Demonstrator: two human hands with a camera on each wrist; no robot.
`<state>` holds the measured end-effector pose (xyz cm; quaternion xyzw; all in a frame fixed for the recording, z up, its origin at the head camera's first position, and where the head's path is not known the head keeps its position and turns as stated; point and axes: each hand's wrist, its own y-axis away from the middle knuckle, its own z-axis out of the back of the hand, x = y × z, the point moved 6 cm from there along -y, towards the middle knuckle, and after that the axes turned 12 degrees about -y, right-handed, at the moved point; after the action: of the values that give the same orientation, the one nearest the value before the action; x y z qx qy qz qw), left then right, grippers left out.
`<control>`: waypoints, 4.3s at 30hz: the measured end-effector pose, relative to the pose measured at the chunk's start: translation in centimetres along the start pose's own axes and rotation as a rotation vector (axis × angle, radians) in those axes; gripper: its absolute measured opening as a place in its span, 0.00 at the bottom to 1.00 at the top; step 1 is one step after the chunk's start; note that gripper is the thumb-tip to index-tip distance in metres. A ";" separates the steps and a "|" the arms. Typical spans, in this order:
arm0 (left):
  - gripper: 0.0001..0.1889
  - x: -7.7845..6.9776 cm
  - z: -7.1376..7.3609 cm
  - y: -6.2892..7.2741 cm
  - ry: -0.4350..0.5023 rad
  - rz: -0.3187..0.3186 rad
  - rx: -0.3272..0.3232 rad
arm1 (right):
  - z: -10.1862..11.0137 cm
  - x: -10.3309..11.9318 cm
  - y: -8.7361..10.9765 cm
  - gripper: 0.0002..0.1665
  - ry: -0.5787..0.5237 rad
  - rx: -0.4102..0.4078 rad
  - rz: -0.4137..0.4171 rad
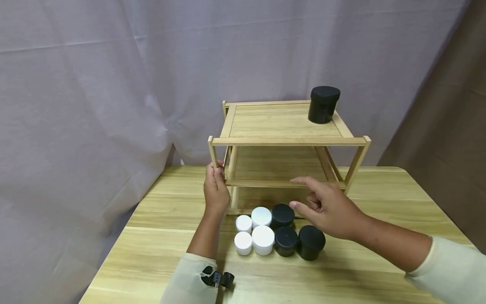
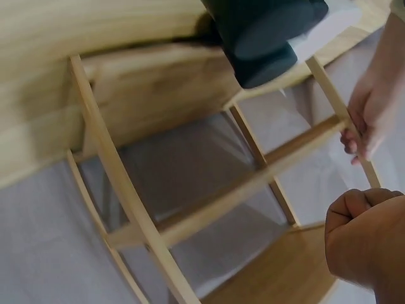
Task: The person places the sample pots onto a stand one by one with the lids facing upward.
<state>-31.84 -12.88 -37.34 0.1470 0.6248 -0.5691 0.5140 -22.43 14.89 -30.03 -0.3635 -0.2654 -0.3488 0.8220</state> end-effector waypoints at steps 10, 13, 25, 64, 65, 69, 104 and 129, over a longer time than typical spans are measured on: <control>0.13 0.1 0.0 0.1 -0.015 0.011 -0.004 | -1.5 -2.6 2.0 0.28 0.075 0.033 0.023; 0.13 0.1 0.0 0.1 -0.013 0.016 0.002 | -2.0 -3.6 2.6 0.31 0.116 0.095 -0.035; 0.12 0.5 -0.1 0.0 -0.005 0.026 -0.009 | -2.1 -6.8 4.3 0.47 0.223 0.257 -0.203; 0.13 0.2 0.0 -0.1 -0.019 -0.001 -0.010 | -2.4 -11.5 7.2 0.51 0.022 0.287 -0.311; 0.13 0.2 0.0 -0.1 -0.018 -0.001 -0.010 | -2.4 -11.6 7.2 0.51 0.013 0.287 -0.309; 0.14 0.0 0.0 -0.2 -0.016 -0.005 -0.009 | -2.4 -11.9 7.3 0.50 -0.034 0.287 -0.318; 0.13 0.1 0.0 0.1 -0.003 0.004 -0.009 | -2.5 -12.8 7.9 0.48 -0.163 0.255 -0.325; 0.13 0.0 0.0 0.1 -0.023 0.000 -0.013 | 3.0 -7.7 7.0 0.39 -0.017 0.182 -0.270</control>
<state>-31.73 -12.88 -37.34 0.1368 0.6225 -0.5668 0.5221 -22.35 23.56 -36.42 -0.2513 -0.3492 -0.4275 0.7951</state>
